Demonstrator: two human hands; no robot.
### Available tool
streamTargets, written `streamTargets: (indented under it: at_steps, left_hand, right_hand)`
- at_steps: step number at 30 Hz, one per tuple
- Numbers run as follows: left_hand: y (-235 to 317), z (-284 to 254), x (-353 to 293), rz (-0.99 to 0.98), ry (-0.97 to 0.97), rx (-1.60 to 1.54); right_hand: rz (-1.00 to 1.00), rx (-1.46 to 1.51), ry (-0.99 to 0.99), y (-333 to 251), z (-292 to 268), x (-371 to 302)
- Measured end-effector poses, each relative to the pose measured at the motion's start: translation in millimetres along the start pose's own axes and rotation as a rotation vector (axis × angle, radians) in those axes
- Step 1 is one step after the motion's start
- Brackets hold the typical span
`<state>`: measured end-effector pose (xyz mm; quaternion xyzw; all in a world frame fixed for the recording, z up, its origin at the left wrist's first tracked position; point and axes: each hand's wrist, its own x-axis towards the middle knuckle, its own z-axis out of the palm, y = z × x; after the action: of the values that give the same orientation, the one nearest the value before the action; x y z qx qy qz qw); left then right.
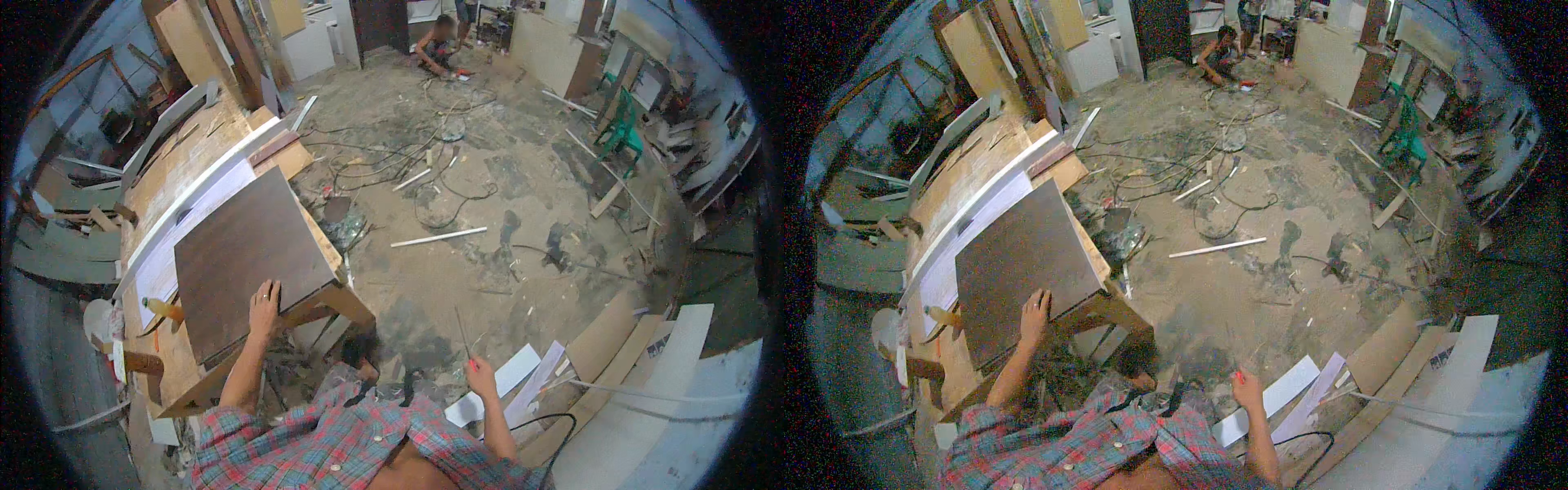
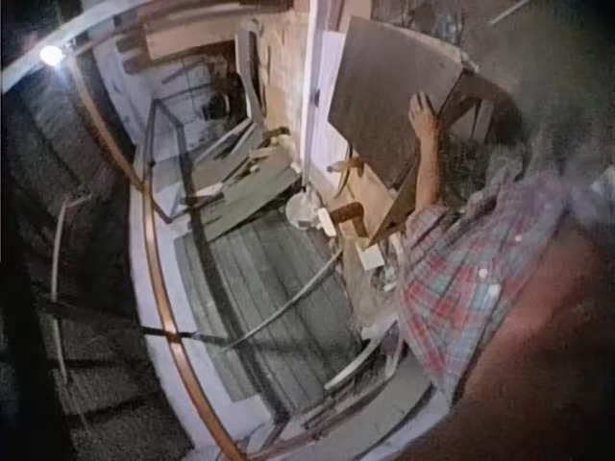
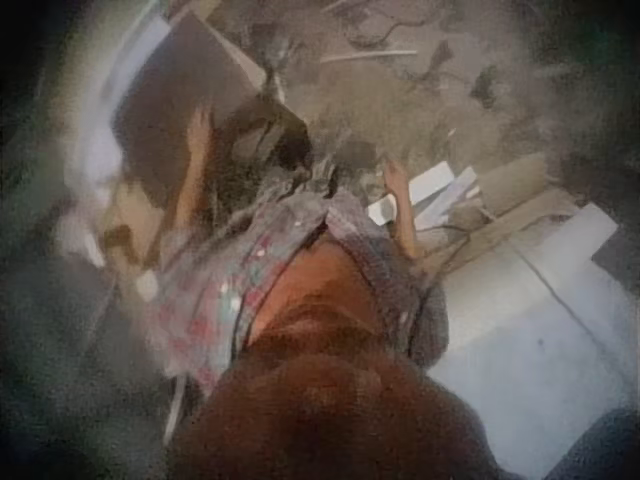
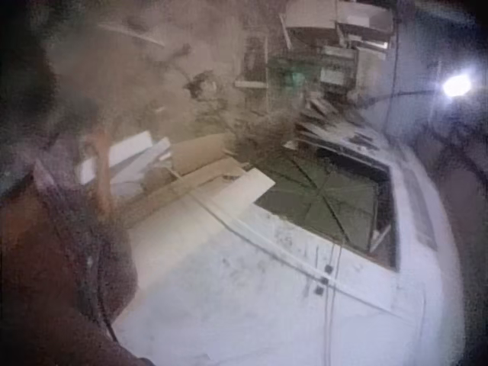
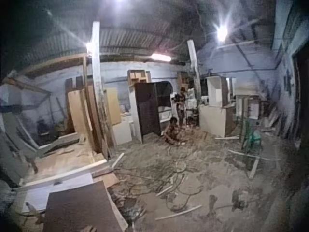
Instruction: The person measures and marks a large rectangular board using a metal ruler and a red utility knife. They then apply a yellow adhesive from a bottle onto the board's edge using a small card as a spreader. The person works in a cluttered workshop environment.
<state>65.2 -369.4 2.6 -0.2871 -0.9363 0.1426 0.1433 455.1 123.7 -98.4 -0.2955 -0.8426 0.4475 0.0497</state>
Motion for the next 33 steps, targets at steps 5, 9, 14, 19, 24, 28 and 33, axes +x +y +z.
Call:
streamTargets:
  at_steps: [5, 9, 14, 19, 24, 28, 33]
  left_hand:
    - [3.3, -61.4, 19.4, 0.057, -0.166, -0.225]
    - [-6.6, -42.0, 10.8, 0.105, -0.105, -0.279]
    - [-13.3, -53.5, 18.7, 0.147, -0.023, -0.257]
    - [-37.5, -104.8, 35.1, 0.118, -0.103, -0.376]
    - [-79.7, -151.8, 61.1, 0.103, -0.151, -0.434]
    - [-131.3, -195.5, 105.2, 0.101, -0.18, -0.511]
    - [-191.6, -258.2, 160.3, -0.085, -0.285, -0.678]
  right_hand:
    - [0.099, -0.111, -0.079, -62.6, 20.7, 51.9]
    - [0.093, -0.077, -0.141, -104.5, 54.5, 84.3]
    - [-0.068, -0.047, -0.015, -120.5, 98.0, 110.3]
    - [0.27, 0.309, -0.201, -172.6, 107.0, 141.4]
    - [0.281, 0.305, -0.331, -217.2, 107.7, 209.5]
    - [0.114, 0.29, -0.398, -263.4, 104.6, 277.7]
    - [-0.232, 0.33, -0.502, -317.1, 124.6, 369.4]
